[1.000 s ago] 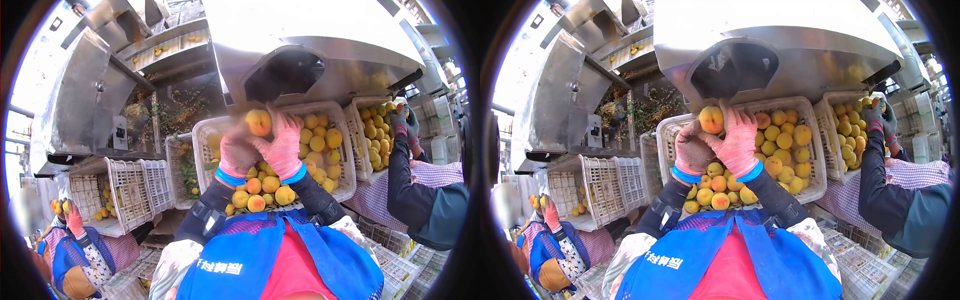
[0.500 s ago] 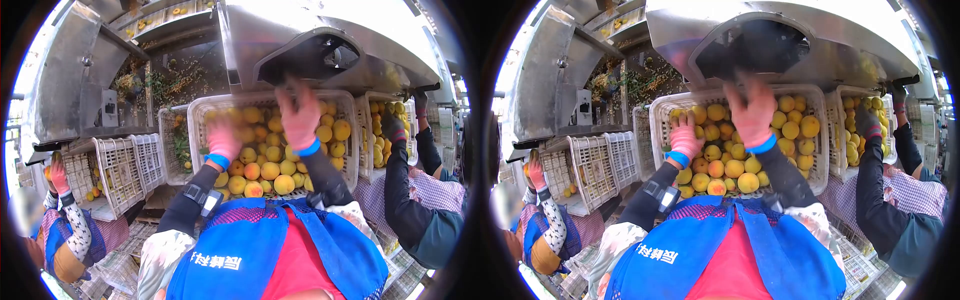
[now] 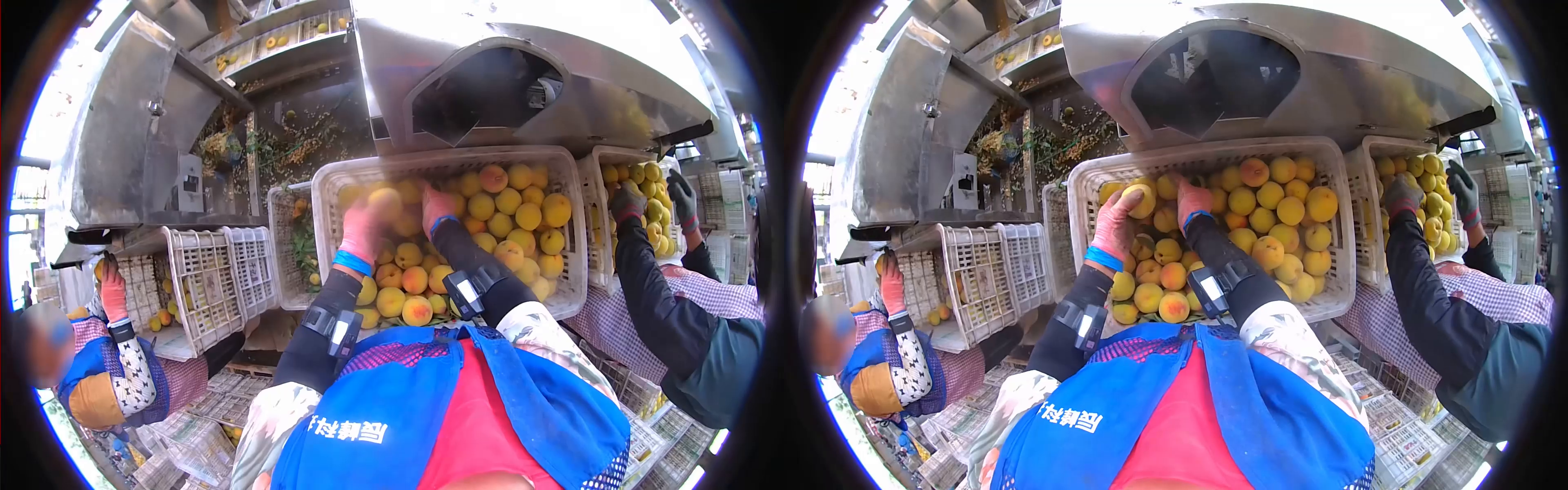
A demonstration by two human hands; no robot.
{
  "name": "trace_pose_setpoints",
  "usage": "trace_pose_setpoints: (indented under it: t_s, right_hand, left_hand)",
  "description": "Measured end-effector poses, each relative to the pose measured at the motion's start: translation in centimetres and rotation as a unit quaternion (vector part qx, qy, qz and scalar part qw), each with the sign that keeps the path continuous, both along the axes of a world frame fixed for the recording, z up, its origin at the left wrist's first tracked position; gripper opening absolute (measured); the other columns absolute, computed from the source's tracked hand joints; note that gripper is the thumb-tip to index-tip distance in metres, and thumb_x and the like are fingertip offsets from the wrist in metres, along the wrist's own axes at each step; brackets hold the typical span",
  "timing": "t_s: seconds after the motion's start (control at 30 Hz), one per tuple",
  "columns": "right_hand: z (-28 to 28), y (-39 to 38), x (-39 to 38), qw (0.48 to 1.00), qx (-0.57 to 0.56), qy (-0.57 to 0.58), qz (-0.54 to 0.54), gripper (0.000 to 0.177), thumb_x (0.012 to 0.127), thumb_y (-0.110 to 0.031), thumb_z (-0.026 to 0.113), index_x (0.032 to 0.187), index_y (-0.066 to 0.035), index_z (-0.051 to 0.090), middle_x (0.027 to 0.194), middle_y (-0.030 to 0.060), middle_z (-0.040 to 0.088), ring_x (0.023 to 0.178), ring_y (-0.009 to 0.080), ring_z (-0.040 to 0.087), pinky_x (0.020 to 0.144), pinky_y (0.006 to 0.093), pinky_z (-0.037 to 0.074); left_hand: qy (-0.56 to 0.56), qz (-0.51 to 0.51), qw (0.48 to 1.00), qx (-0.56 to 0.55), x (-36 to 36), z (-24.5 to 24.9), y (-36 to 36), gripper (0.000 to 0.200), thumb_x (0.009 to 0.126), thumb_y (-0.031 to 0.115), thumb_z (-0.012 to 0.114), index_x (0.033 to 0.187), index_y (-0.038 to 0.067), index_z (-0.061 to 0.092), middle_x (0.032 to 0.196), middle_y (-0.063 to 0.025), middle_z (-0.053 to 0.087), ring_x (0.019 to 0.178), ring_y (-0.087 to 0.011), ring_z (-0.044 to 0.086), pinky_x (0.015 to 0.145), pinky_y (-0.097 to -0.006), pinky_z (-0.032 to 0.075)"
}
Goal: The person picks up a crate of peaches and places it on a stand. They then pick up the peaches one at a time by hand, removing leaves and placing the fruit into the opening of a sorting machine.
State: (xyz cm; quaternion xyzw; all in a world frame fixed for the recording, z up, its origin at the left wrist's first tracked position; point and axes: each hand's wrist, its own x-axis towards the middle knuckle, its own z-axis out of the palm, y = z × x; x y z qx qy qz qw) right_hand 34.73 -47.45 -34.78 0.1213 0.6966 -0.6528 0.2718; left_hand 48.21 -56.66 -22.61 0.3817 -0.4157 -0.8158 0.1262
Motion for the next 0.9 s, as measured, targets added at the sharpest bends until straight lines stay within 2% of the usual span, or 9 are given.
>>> trace_pose_setpoints:
  t_s: [0.07,0.17,0.23,0.3,0.5,0.53,0.63,0.7,0.9]
  right_hand:
    - [6.3,0.6,0.4,0.989,0.131,0.017,0.067,0.052,0.080,-0.042,0.079,0.095,0.007,0.071,0.088,0.0161,0.073,0.077,0.0263,0.066,0.075,0.0392,0.051]
    - [3.5,0.7,-1.1,0.949,0.235,0.068,0.200,0.050,0.083,-0.034,0.079,0.104,0.009,0.067,0.087,0.0155,0.072,0.081,0.0203,0.062,0.075,0.0381,0.050]
    - [1.4,0.1,-2.5,0.961,0.156,-0.019,0.228,0.059,0.076,-0.041,0.083,0.107,0.007,0.069,0.096,0.0174,0.073,0.090,0.0247,0.068,0.080,0.0381,0.052]
    - [3.2,0.1,-2.1,0.967,0.098,0.002,0.235,0.064,0.072,-0.043,0.085,0.112,0.005,0.068,0.103,0.0185,0.074,0.097,0.0283,0.071,0.083,0.0382,0.053]
    - [21.0,5.1,1.8,0.900,0.096,0.347,0.245,0.077,0.071,-0.037,0.087,0.132,-0.002,0.057,0.119,0.0176,0.069,0.104,0.0359,0.067,0.089,0.0411,0.053]
    - [22.2,5.7,1.9,0.876,0.106,0.399,0.250,0.081,0.070,-0.038,0.087,0.136,-0.003,0.054,0.122,0.0177,0.067,0.105,0.0374,0.066,0.090,0.0422,0.052]
    - [24.7,6.6,1.2,0.815,0.118,0.510,0.247,0.090,0.068,-0.038,0.086,0.142,-0.005,0.048,0.127,0.0183,0.063,0.107,0.0410,0.063,0.094,0.0456,0.050]
    - [25.2,7.0,0.7,0.792,0.126,0.556,0.220,0.091,0.068,-0.038,0.085,0.144,-0.005,0.048,0.125,0.0174,0.064,0.104,0.0402,0.063,0.093,0.0483,0.048]
    - [26.6,4.9,-2.1,0.737,0.209,0.633,0.111,0.073,0.071,-0.037,0.082,0.133,-0.009,0.057,0.113,0.0122,0.066,0.093,0.0362,0.064,0.083,0.0487,0.047]
  left_hand:
    - [0.047,0.019,0.992,0.113,0.3,-2.4,-0.9,0.059,0.085,0.030,0.075,0.132,0.000,0.057,0.124,-0.0157,0.065,0.108,-0.0324,0.066,0.101,-0.0478,0.050]
    - [0.165,0.039,0.960,0.222,0.1,-3.9,-0.4,0.054,0.087,0.029,0.071,0.131,0.001,0.057,0.128,-0.0179,0.062,0.117,-0.0339,0.061,0.107,-0.0492,0.046]
    - [0.178,0.048,0.948,0.259,0.2,-5.0,-0.8,0.051,0.087,0.025,0.069,0.131,0.002,0.057,0.128,-0.0157,0.063,0.120,-0.0326,0.059,0.107,-0.0494,0.047]
    - [0.168,0.009,0.977,0.129,0.3,-6.3,-0.9,0.049,0.089,0.025,0.066,0.131,0.003,0.057,0.128,-0.0136,0.063,0.121,-0.0306,0.059,0.108,-0.0486,0.047]
    - [0.131,-0.089,0.958,0.238,-0.7,2.4,0.1,0.046,0.098,0.028,0.061,0.139,0.007,0.053,0.134,-0.0096,0.061,0.125,-0.0235,0.058,0.107,-0.0401,0.047]
    - [0.158,-0.124,0.938,0.282,-1.3,2.9,0.2,0.047,0.100,0.029,0.060,0.141,0.008,0.052,0.135,-0.0097,0.060,0.126,-0.0228,0.057,0.108,-0.0391,0.047]
    - [0.205,-0.176,0.962,0.040,-2.1,5.9,1.0,0.053,0.102,0.034,0.058,0.145,0.005,0.047,0.141,-0.0106,0.056,0.130,-0.0238,0.055,0.110,-0.0410,0.046]
    - [0.224,-0.125,0.951,0.173,-3.8,6.0,1.2,0.052,0.103,0.036,0.055,0.144,0.005,0.047,0.141,-0.0115,0.056,0.130,-0.0248,0.055,0.111,-0.0422,0.045]
    - [0.297,-0.108,0.918,0.240,-3.2,9.2,1.5,0.049,0.102,0.032,0.049,0.144,0.007,0.048,0.145,-0.0144,0.052,0.135,-0.0297,0.049,0.111,-0.0510,0.042]
